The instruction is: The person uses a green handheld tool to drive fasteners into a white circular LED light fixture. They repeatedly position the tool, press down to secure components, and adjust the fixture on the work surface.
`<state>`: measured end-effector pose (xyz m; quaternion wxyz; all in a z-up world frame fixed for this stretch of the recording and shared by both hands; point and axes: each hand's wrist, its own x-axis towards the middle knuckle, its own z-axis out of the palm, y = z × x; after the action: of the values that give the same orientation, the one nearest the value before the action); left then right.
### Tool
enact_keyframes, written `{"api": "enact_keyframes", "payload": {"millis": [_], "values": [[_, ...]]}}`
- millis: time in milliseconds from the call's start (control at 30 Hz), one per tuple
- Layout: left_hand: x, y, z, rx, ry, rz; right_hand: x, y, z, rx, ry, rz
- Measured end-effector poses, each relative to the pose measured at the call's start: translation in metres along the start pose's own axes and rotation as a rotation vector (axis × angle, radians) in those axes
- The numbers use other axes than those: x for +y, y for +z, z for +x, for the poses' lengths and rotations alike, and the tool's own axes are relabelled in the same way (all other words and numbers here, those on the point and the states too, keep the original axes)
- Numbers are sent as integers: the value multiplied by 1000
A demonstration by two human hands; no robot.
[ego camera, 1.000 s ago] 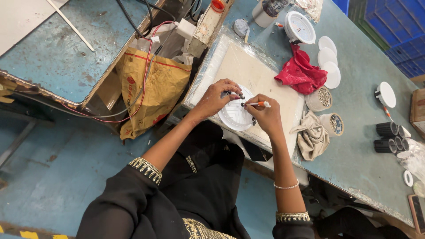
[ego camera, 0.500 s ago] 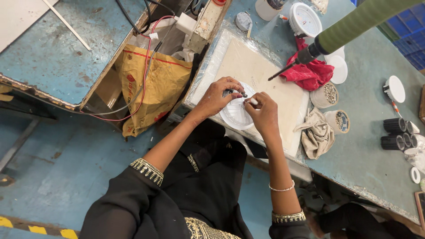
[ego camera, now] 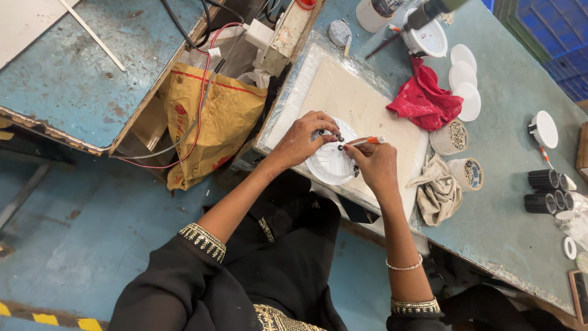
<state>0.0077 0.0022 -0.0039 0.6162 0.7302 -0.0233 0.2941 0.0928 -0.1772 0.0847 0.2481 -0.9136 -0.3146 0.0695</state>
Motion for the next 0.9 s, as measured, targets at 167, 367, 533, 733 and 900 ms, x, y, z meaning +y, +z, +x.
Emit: {"api": "enact_keyframes", "payload": {"millis": [167,367,533,733,900], "values": [[2,0,0,1,-30,6,-4,6,-6,49,-181,58],[3,2,-1,29,-10,-31,-16,7,-7,65,-254,63],[3,4,-1,42,-14,-40,-28,7,-10,62,-308,-12],[2,6,0,60,-24,-52,-24,4,-3,-11,-329,-110],[3,1,-3,51,-60,-103,-8,4,-1,-31,-340,28]]}}
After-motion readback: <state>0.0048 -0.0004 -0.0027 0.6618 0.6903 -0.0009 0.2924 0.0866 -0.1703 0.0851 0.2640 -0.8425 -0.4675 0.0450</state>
